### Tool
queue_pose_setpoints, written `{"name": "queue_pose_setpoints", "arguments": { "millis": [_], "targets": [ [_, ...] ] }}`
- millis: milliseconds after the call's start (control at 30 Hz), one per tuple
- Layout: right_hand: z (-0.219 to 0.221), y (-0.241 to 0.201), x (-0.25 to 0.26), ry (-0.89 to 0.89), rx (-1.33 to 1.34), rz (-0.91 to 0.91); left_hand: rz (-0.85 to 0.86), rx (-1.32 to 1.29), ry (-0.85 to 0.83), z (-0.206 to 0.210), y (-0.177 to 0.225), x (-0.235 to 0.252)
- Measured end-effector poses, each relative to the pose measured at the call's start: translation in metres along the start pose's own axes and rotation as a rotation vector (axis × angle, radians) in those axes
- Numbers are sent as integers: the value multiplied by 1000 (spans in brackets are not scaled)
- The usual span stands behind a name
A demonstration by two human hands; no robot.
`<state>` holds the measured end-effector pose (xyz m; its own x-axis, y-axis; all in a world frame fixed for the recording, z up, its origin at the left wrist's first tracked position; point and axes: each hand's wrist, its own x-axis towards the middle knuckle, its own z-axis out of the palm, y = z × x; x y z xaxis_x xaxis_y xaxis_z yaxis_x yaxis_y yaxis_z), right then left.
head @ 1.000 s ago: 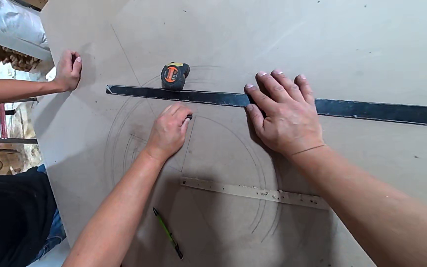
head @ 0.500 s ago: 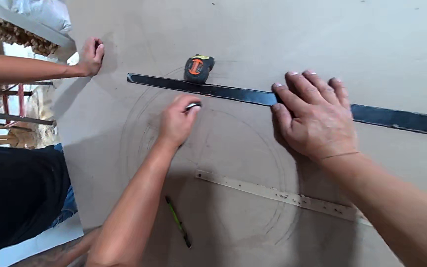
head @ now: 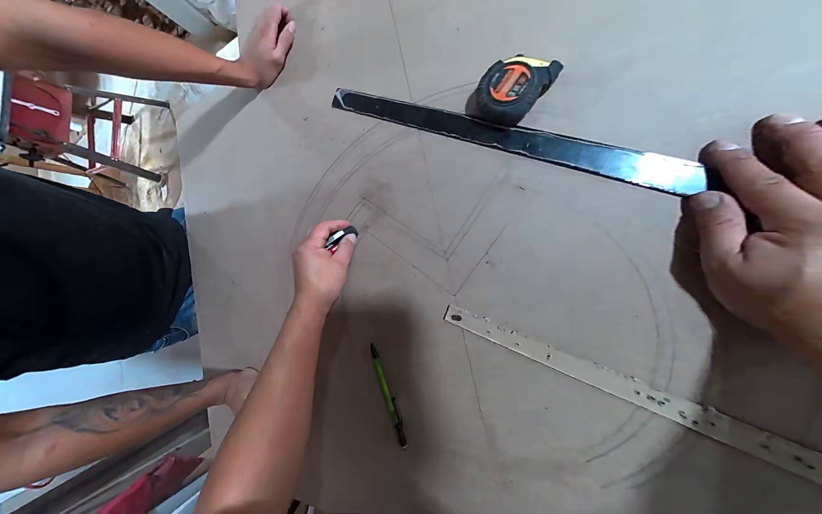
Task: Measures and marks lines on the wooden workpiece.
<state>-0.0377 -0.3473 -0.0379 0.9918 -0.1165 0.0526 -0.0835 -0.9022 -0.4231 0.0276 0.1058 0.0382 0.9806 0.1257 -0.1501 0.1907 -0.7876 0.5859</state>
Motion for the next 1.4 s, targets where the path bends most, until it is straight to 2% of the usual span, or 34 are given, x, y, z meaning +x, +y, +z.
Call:
{"name": "queue_pose_setpoints", "arguments": {
  "millis": [100, 200, 367, 433, 567, 633, 733, 833, 967, 1000, 1100, 1200, 1233, 1300, 1400],
  "targets": [
    [3, 5, 0, 6, -9, -5, 165, 132, -77, 6, 6, 9],
    [7, 11, 1, 20, -11, -6, 389, 265, -70, 13, 2, 17],
    [4, 7, 1, 17, 0, 5, 454, 293, -60, 14, 2, 22],
    [11, 12, -1, 26, 5, 7, 391, 251, -65, 12, 3, 28],
    [1, 3, 0, 10, -2, 5, 35, 63, 51, -7, -17, 32],
    [-2, -1, 1, 1, -11, 11, -110, 60, 70, -22, -34, 14],
    [-5, 1, 1, -13, -16, 1, -214, 161, 1, -44, -55, -28],
    [-18, -20, 3, -33, -35, 14, -218, 297, -17, -60, -64, -68],
    [-19, -23, 3, -17, -79, 14, 63, 572, 43, -55, -52, -120],
    [-18, -23, 4, -16, -85, 11, 74, 577, 24, -48, -44, -135],
    [-16, -23, 6, -13, -101, 6, -225, 429, -298, -19, -12, -166],
    [-22, -25, -2, 19, -93, -29, -408, 360, -435, -4, -1, -176],
    [-28, -29, -8, 37, -79, -61, -410, 346, -417, -9, 1, -175],
    [-47, -37, -35, 31, -43, -89, -338, 340, -247, -31, 3, -171],
    [-79, -16, -140, -57, -44, -8, -105, 445, 61, -51, -24, -158]
  ]
}}
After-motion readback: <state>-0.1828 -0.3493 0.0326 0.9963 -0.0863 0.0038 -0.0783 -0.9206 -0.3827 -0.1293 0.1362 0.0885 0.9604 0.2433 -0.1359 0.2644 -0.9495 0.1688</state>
